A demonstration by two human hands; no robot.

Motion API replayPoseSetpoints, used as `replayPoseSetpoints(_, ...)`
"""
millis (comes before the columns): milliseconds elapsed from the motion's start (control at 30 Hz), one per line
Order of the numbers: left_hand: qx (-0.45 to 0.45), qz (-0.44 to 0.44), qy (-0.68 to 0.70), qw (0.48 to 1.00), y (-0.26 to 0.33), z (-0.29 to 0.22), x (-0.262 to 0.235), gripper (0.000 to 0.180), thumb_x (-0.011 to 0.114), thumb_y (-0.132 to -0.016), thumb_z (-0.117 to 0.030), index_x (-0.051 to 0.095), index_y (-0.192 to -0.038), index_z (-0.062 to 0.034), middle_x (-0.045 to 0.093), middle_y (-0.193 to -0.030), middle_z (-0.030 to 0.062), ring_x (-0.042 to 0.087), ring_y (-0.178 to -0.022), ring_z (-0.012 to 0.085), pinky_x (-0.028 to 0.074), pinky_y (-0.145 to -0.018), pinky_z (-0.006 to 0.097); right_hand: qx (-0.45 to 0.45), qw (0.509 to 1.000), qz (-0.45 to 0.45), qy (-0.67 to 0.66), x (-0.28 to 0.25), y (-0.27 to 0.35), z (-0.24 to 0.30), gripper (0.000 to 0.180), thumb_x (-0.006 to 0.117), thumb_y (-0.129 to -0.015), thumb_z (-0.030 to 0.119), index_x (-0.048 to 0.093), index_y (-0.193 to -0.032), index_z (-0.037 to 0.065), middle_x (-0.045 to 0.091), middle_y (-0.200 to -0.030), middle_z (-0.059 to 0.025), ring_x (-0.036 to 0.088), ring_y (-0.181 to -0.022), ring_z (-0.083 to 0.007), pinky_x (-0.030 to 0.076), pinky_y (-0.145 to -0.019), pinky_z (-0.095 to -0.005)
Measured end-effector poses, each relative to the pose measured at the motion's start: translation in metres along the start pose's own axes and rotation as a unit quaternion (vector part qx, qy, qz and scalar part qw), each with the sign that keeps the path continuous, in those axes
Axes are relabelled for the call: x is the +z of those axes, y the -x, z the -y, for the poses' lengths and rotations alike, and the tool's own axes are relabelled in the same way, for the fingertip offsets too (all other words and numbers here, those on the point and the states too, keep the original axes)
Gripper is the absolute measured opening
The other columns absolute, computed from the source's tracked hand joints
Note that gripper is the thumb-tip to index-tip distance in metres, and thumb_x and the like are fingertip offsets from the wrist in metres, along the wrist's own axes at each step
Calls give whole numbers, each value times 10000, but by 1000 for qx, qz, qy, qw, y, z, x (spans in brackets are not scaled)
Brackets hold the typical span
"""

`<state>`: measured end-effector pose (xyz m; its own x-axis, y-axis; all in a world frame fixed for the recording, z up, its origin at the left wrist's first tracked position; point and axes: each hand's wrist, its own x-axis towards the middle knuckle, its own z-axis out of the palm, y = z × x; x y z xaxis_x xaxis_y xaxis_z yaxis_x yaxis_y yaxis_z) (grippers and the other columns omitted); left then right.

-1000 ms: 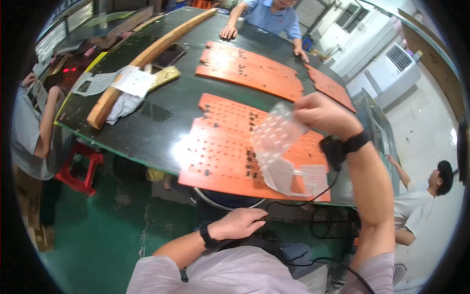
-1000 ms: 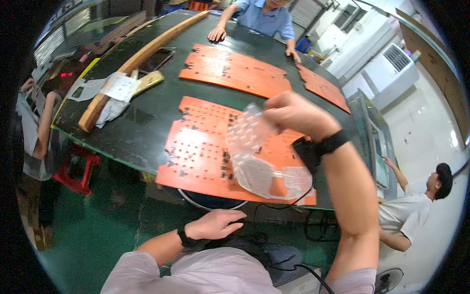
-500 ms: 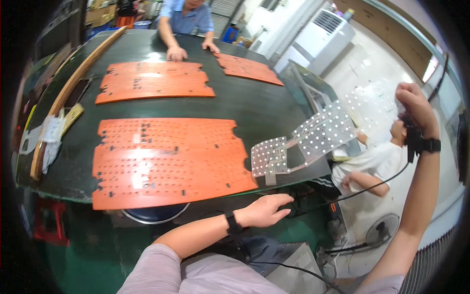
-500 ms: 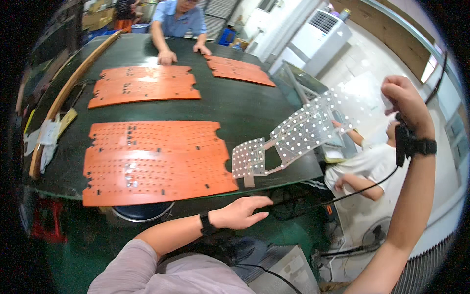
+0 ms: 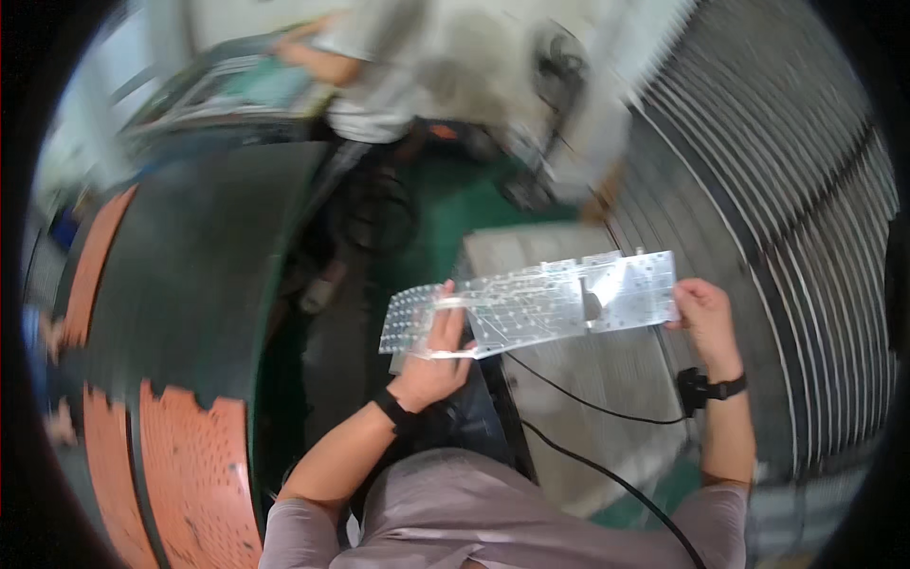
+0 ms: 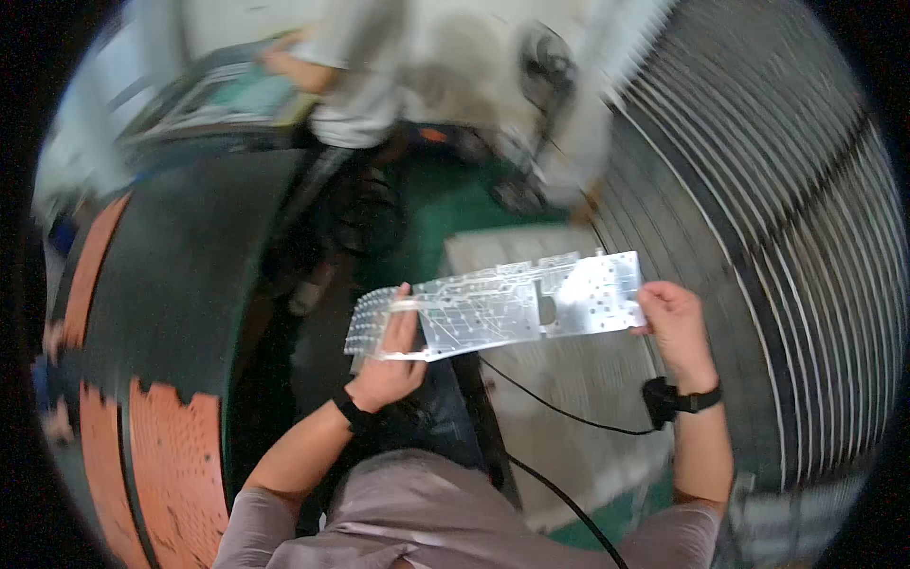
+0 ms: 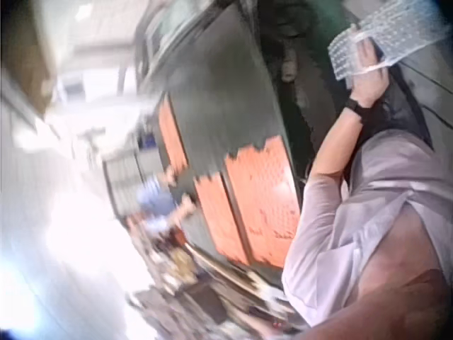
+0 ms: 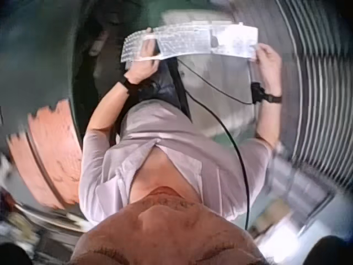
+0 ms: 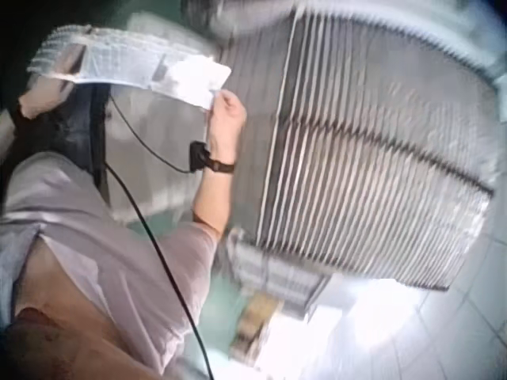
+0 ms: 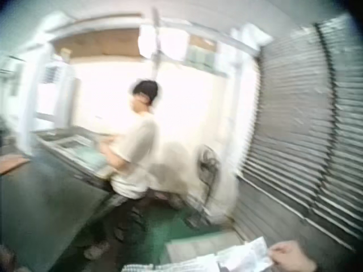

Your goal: Manually applying flexible circuit membranes onto base panels and stacking the finished assemblies.

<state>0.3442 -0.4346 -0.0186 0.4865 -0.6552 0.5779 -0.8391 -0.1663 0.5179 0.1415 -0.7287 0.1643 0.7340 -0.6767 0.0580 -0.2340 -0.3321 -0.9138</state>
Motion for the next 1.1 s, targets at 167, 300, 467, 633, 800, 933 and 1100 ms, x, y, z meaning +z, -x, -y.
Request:
replayPoseSetpoints(167,108,196,65,973,-13,-13,49,677,652,-826,-130,342,-1398,59,295,-1480,296,349,-1322,481,311,-1083,517,143,959,-218,-113,1,157,-167,145,599,-952,144,652,-988,14,643,-791,-15,609,-660,-103,554,-620,-274)
replayPoseSetpoints(300,162,369,54,913,-6,1,76,623,592,-879,-207,357,-1406,29,384,-1438,273,401,-1284,464,314,-1071,541,176,893,-345,-230,72,271,-247,147,606,-952,158,640,-990,20,651,-834,-34,635,-732,-121,585,-668,-318)
replayPoseSetpoints(467,206,582,-34,786,17,54,97,608,563,-917,-329,396,-1360,52,502,-1307,266,488,-1199,441,396,-1007,501,259,819,-434,-271,155,312,-319,127,613,-944,155,646,-980,37,649,-844,-18,629,-728,-122,584,-662,-319)
replayPoseSetpoints(633,123,660,-72,737,9,77,79,555,564,-919,-329,455,-1305,54,459,-1370,254,427,-1286,401,372,-1033,516,412,779,-430,-196,186,366,-421,133,570,-948,141,606,-981,18,585,-755,-21,593,-617,-139,571,-617,-324)
replayPoseSetpoints(800,101,498,-26,861,-2,108,38,440,633,-871,-218,531,-1210,43,533,-1263,242,499,-1187,416,409,-977,504,461,714,-472,-234,181,361,-436,135,569,-941,123,608,-975,-1,591,-739,-45,593,-575,-156,547,-554,-314)
replayPoseSetpoints(933,11,528,-19,849,0,117,24,509,598,-918,-249,483,-1302,64,472,-1363,282,444,-1271,438,366,-1062,473,461,748,-436,-194,166,364,-444,169,571,-937,131,621,-999,-19,628,-772,-78,609,-577,-169,545,-531,-320)
replayPoseSetpoints(1100,-4,483,-10,876,1,110,21,472,623,-885,-211,523,-1251,70,507,-1316,279,478,-1226,436,380,-1029,477,520,765,-374,68,145,365,-463,203,570,-932,162,638,-962,-26,635,-766,-84,613,-601,-163,499,-529,-314)
